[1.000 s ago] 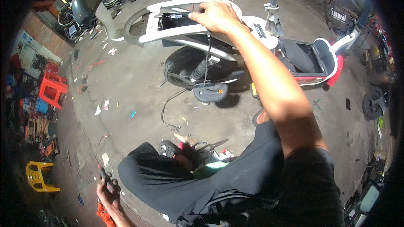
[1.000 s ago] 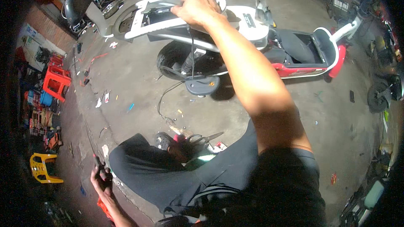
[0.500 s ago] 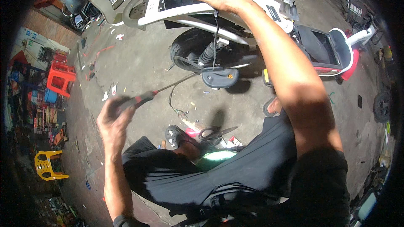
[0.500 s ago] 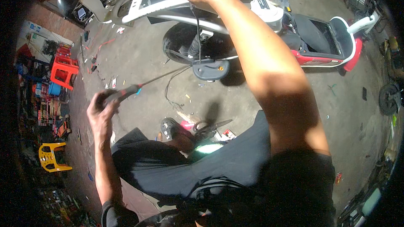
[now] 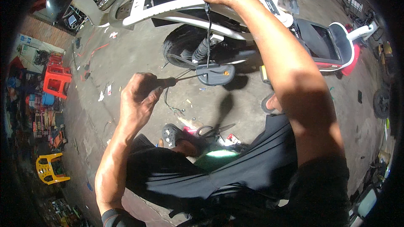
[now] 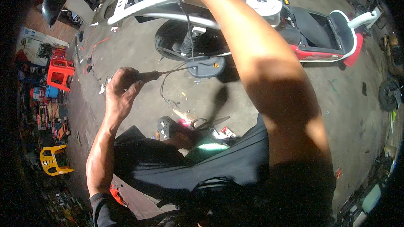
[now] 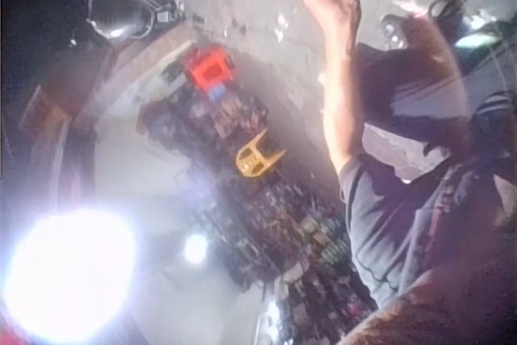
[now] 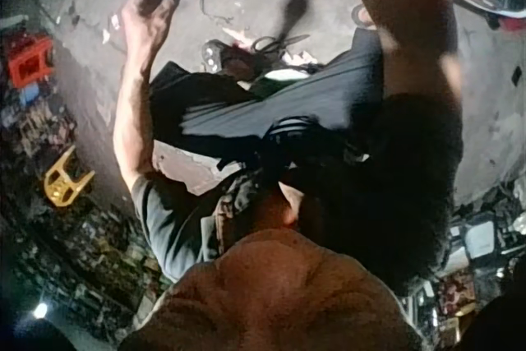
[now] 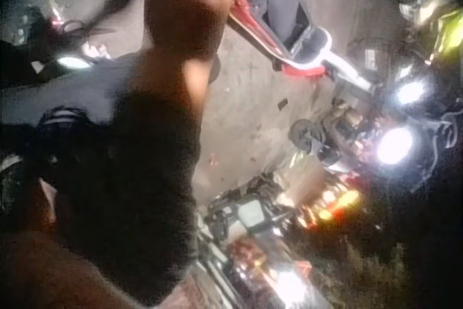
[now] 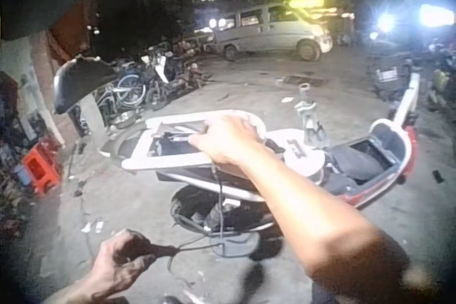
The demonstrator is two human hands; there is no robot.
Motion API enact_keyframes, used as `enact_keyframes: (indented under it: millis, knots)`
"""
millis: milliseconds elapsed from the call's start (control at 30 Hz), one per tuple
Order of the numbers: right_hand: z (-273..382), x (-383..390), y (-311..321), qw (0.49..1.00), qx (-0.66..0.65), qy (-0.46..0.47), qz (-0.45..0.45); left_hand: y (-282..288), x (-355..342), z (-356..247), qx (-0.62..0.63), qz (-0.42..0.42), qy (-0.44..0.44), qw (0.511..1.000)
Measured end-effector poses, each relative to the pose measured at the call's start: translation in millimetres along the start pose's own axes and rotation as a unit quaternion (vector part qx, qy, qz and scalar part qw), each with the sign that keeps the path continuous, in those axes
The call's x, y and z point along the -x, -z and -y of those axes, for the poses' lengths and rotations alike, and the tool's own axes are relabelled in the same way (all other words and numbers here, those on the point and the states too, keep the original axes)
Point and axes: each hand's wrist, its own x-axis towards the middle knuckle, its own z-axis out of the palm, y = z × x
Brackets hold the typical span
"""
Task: The person uses a screwdriver and a t-handle wrench to remove components and then detaches the rear wheel from the frame of a scooter.
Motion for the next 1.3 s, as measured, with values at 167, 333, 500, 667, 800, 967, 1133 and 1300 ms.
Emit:
enact_keyframes:
  millis: [167,333,500,667,800,967,1133,1300]
  knots:
    - [-3,4,4,1.000,-0.011,0.022,-0.002,4,0,0,0.008,-0.002,0.005,1.000]
    - [0,4,5,1.000,-0.007,0.020,0.008,7,-1,-1,-0.017,-0.002,0.008,1.000]
    - [1,5,5,1.000,-0.005,0.021,-0.005,6,-3,-1,-0.006,0.002,0.015,1.000]
    - [0,5,4,1.000,-0.009,0.020,0.002,3,-4,-4,-0.013,-0.011,0.018,1.000]
    - [2,2,2,1.000,0.000,0.014,-0.004,1,-9,-4,-0.018,-0.046,0.037,0.998]
    - [0,5,5,1.000,-0.016,0.023,0.003,6,-16,4,0.000,-0.085,0.106,0.991]
    - [2,6,6,1.000,-0.008,0.026,-0.001,13,-16,19,0.046,-0.102,0.139,0.984]
    - [3,6,5,1.000,-0.009,0.027,-0.001,16,-16,34,0.094,-0.126,0.176,0.972]
